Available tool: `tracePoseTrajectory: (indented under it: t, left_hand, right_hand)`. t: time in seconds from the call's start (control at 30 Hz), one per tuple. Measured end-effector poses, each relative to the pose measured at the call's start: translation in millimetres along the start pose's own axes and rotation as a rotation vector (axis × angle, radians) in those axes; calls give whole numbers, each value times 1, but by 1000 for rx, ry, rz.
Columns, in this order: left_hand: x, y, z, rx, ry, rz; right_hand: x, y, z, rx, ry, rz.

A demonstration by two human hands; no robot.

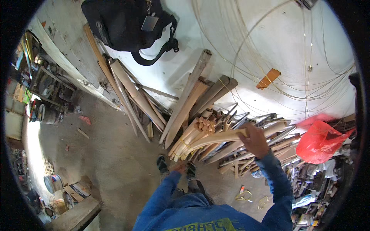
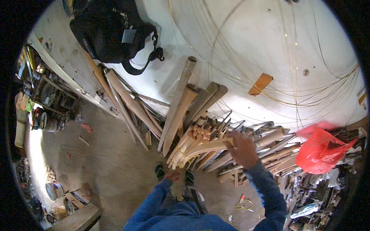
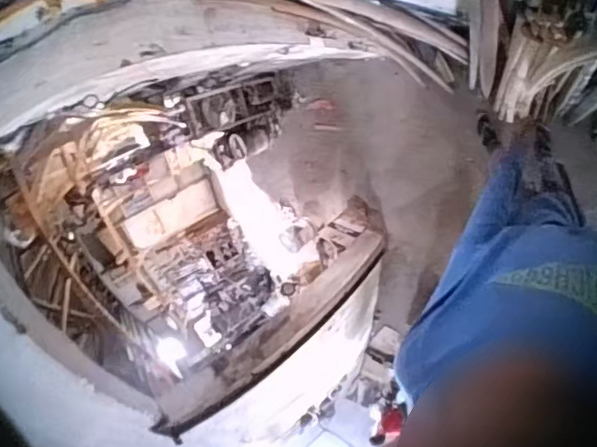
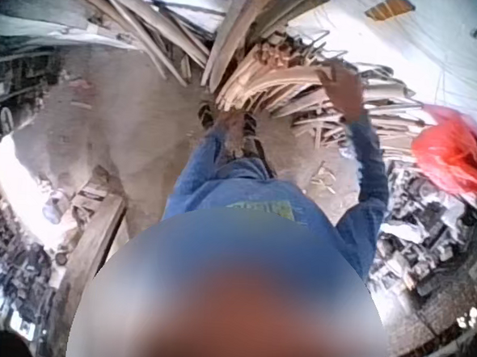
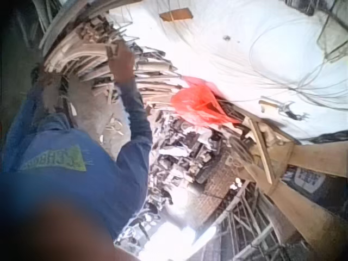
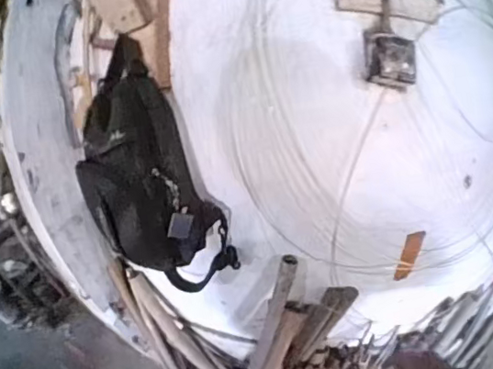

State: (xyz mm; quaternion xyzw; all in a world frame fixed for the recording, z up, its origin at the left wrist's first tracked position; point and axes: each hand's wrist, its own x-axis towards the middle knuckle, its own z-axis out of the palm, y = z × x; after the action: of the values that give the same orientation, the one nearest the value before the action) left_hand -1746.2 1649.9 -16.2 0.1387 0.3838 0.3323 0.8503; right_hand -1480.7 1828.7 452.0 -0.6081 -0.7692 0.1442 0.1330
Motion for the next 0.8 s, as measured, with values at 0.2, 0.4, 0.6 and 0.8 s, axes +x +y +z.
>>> tracePoseTrajectory:
  t: [0.2, 0.4, 0.6, 0.8]
  left_hand:
    - [69, 73, 195, -790, -19, -503]
    - [21, 110, 267, -1118, 24, -317]
    - [-29, 23, 205, -694, -22, 135]
    - [-82, 42, 5, -946, 119, -191]
  right_hand:
    - [-55, -99, -127, -192, 72, 286]
    - [-180, -195, -230, -24, 350, 364]
    - [-147, -102, -170, 671, -746, 420]
    - [-45, 33, 173, 880, -404, 768]
